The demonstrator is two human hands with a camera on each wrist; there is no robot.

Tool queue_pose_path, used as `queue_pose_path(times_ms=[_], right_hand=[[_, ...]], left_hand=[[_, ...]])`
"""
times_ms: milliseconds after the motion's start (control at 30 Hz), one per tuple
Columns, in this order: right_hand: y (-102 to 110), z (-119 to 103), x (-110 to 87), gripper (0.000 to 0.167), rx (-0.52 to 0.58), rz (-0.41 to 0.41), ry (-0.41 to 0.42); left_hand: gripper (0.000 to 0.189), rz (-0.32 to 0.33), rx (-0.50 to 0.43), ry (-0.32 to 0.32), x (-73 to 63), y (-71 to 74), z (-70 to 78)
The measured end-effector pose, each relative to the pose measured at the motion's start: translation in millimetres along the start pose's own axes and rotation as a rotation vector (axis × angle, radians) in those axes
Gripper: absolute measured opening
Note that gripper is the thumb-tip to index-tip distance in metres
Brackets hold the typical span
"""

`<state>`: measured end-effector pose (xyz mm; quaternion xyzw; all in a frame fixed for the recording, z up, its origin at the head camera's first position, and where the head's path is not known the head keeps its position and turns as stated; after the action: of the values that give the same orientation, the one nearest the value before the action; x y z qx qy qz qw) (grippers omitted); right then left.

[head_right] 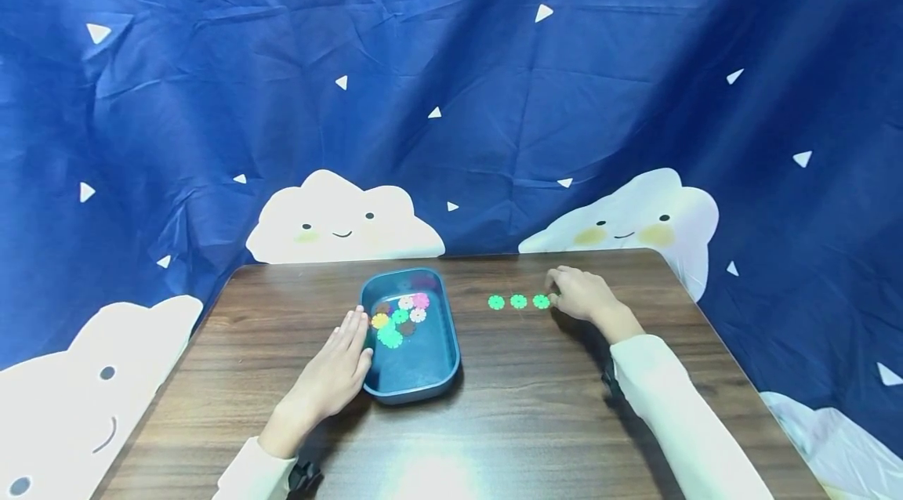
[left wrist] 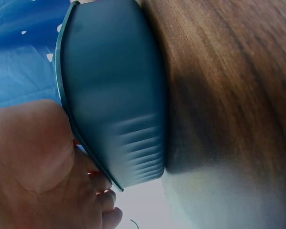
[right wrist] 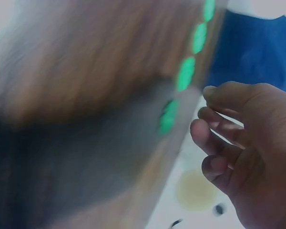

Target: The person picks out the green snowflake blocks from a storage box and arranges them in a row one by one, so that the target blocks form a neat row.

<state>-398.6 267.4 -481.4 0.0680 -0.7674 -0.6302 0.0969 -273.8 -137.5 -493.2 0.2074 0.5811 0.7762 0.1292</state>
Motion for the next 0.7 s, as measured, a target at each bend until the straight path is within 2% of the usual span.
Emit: queue_pose_path(times_ms=[200,333,433,567,700], right_hand=[[21,-57,8.8,0.002,0.01,0.063,0.112],[31,-101,12.0,0.006,0.012,0.09,0.198],[33,-132,13.0,0.005,-0.005,0.099,0.26],[31,-170,15.0,0.004,-0.028,0.086,0.329],[27,-202,19.9,0.004,-0.043,0.047,0.376]], left_hand=[[0.061,0.024,-0.002,-0.016,0.5,-0.2,0.2],[0.062,0.037,0.021,-0.024,-0.1,-2.9,-1.6],[0.062,0.048,-0.002,-0.028,-1.3,-2.2,-0.6],[0.061,0.048,-0.02,-0.031,-2.1,0.3,2.5],[0.061,0.025,0.01,-0.016,-1.2,-0.4,1.9]])
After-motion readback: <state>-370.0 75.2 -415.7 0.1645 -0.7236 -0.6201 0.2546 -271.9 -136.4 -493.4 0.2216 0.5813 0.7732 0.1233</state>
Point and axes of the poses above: each hand's wrist, its own x-axis towards the middle knuckle, its own y-axis out of the back of the hand, z = x × y, the point moved 8 cm from there along x, towards the middle knuckle, and after that the axes turned 8 degrees about -y, right-handed, at the moved point
